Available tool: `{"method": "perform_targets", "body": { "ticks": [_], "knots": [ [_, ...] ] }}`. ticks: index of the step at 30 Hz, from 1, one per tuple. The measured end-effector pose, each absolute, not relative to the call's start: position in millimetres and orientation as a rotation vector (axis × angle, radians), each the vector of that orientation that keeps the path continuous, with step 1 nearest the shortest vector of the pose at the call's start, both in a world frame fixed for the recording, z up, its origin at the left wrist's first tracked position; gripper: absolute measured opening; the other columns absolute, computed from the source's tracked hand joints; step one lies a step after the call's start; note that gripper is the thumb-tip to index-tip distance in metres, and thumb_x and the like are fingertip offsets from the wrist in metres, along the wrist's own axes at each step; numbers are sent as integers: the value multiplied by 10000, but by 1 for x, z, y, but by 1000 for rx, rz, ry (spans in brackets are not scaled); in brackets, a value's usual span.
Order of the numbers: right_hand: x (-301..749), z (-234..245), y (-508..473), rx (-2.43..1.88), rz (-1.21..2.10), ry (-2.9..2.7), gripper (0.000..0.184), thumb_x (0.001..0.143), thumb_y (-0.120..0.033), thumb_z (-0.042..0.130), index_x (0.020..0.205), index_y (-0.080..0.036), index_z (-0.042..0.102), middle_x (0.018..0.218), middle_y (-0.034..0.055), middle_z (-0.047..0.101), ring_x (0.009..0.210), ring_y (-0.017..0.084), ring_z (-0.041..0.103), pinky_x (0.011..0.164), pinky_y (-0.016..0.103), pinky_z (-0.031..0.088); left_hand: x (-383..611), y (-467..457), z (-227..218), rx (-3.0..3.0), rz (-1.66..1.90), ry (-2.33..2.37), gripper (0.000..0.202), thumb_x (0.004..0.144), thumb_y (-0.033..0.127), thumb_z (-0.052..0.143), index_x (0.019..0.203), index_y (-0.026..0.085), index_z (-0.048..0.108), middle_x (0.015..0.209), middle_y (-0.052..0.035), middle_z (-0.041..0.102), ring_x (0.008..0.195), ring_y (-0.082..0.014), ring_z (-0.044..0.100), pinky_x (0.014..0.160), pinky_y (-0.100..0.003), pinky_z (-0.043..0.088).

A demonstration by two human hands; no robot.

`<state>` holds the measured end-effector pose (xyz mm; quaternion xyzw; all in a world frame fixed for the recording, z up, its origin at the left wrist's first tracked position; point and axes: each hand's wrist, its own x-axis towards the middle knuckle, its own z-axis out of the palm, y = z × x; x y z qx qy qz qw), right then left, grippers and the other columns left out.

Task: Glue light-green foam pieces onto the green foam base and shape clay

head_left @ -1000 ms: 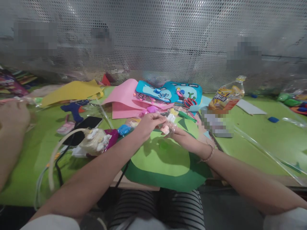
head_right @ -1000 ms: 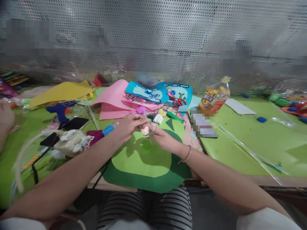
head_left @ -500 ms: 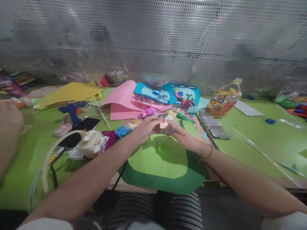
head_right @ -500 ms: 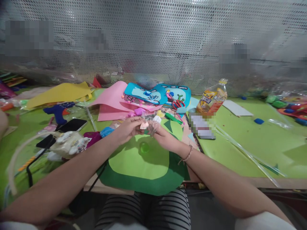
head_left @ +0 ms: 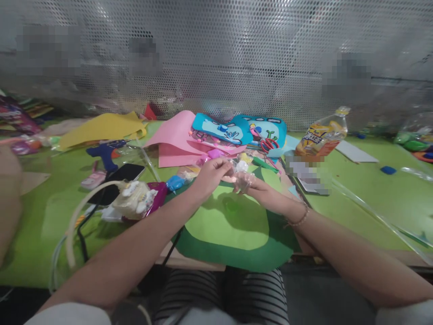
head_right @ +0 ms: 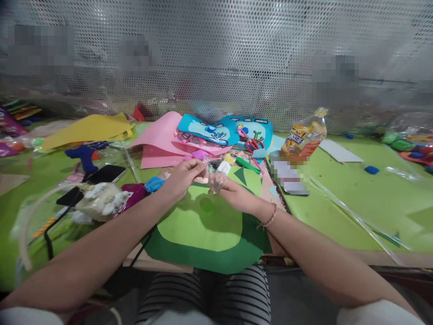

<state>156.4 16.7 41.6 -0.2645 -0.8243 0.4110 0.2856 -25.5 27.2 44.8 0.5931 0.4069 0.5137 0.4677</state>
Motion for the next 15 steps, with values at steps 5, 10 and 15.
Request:
{"method": "perform_targets", "body": {
  "ticks": [5, 10, 15],
  "knots": [
    [155, 39, 17, -730, 1065, -2103, 376, 890, -292, 447, 1255, -259, 532, 1295, 44, 529, 1119, 214, 532, 973, 409, 446, -28, 32, 43, 1371, 1287, 1014, 209, 777, 348, 575, 687, 162, 544, 614, 17, 556, 519, -90, 532, 511, -214, 448],
    [153, 38, 17, -764, 1036, -2085, 499, 861, -247, 479, 1354, -306, 434, 1433, -13, 399, 1308, 236, 366, 1090, 439, 313, -32, 35, 43, 1491, 1306, 1207, 223, 824, 312, 538, 658, 162, 528, 539, 29, 533, 421, -81, 497, 438, -202, 400],
    [155, 41, 17, -795, 1127, -2051, 511, 861, -256, 454, 1366, -317, 411, 1418, -12, 414, 1229, 227, 463, 963, 394, 472, -26, 29, 49, 1231, 1325, 1015, 187, 809, 304, 583, 707, 149, 597, 666, 4, 615, 561, -92, 579, 573, -223, 506]
  ]
}}
